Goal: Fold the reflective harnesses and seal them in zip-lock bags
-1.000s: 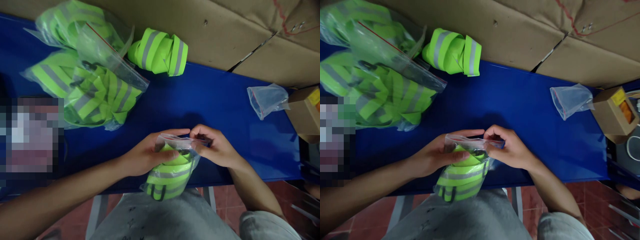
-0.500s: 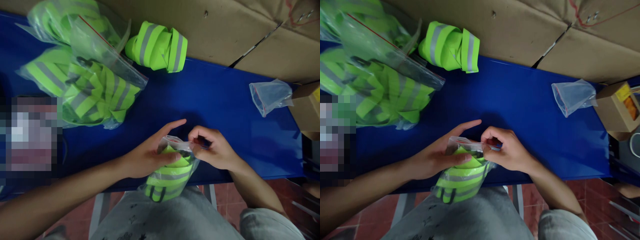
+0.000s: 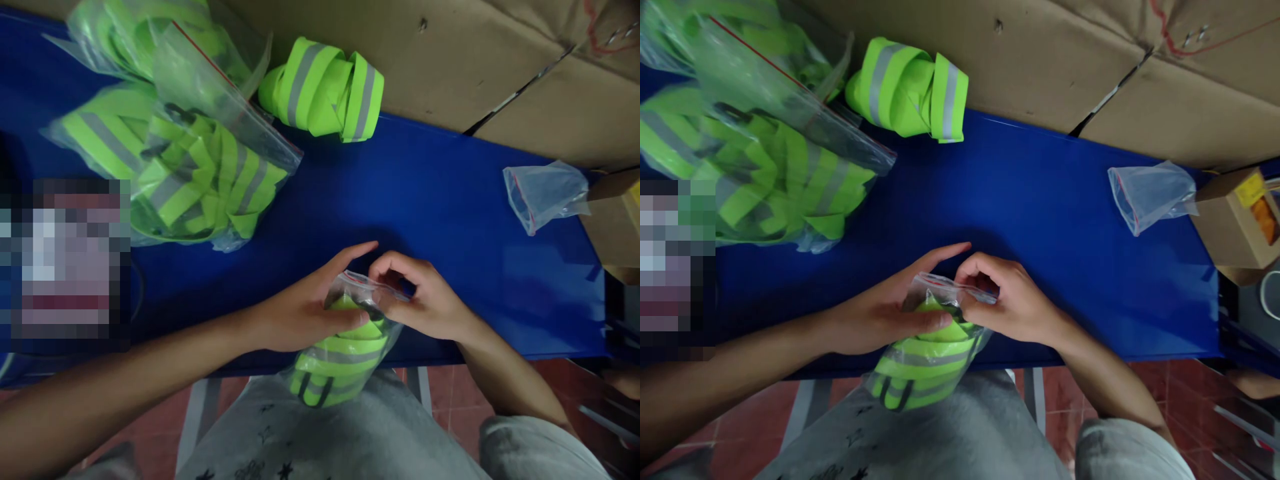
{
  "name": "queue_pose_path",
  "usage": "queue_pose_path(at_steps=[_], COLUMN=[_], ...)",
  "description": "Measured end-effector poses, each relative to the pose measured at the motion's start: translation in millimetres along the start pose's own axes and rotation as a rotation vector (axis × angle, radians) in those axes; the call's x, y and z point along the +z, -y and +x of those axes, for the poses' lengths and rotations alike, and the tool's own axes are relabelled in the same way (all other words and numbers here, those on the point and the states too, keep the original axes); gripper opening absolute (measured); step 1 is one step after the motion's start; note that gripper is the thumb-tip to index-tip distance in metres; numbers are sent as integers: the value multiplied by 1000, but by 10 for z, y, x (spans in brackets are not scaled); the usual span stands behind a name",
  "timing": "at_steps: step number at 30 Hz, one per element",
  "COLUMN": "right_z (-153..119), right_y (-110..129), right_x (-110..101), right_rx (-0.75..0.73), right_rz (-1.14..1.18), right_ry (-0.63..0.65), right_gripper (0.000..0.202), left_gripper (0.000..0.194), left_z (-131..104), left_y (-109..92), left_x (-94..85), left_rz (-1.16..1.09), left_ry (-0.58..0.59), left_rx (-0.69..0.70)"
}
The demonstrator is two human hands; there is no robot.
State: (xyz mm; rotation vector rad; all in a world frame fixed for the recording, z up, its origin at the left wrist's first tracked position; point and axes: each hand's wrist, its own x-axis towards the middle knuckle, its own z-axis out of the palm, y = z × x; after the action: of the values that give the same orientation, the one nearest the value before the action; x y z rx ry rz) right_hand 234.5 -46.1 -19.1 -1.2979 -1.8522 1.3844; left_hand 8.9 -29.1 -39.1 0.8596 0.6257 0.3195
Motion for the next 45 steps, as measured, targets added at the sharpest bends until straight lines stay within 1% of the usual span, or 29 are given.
queue_pose_path(at_steps=[7, 10, 14, 16, 20, 23, 26, 28, 31, 34, 38, 40, 42, 45], right_z=[0, -5, -22, -25, -21, -16, -6, -2, -13, -34, -42, -43, -52, -80], right_y=[35, 47, 35, 24, 17, 24, 27, 25, 14, 0, 2, 10, 9, -21], right_x=[-14, -18, 11, 40, 96, 111, 113, 121, 139, 148, 156, 164, 164, 116], right_rx=[-9, -24, -16, -3, -14, -21, 19, 24, -5, -22, -51, -70, -82, -73], right_rz=[-7, 22, 29, 27, 49, 82, 138, 153, 166, 149, 99, 72, 38, -13], right_ry=[21, 37, 23, 18, 23, 4, 25, 27, -9, -40, -1, 13, -22, -152], right_gripper=[10, 8, 7, 9, 4, 9, 8, 5, 6, 6, 4, 3, 2, 6], left_gripper=[86, 88, 90, 90, 88, 87, 86, 84, 83, 83, 77, 79, 81, 86], left_z=[1, -13, -15, -3, 29, 41, 48, 52, 60, 71, 82, 77, 65, 47], left_y=[-17, -33, -43, -34, -13, -6, -2, -2, -12, -19, 8, 28, 38, 17], left_x=[19, 38, 42, 37, 35, 40, 39, 36, 36, 37, 38, 37, 31, -1], left_rz=[68, 83, 130, 163, 262, 310, 308, 307, 333, 333, 290, 299, 310, 225], left_ry=[9, 13, 21, 27, 22, 26, 44, 50, 60, 57, 56, 60, 49, 54], left_rx=[10, -8, -35, -22, 50, 37, 33, 56, 89, 86, 125, 118, 84, 42])
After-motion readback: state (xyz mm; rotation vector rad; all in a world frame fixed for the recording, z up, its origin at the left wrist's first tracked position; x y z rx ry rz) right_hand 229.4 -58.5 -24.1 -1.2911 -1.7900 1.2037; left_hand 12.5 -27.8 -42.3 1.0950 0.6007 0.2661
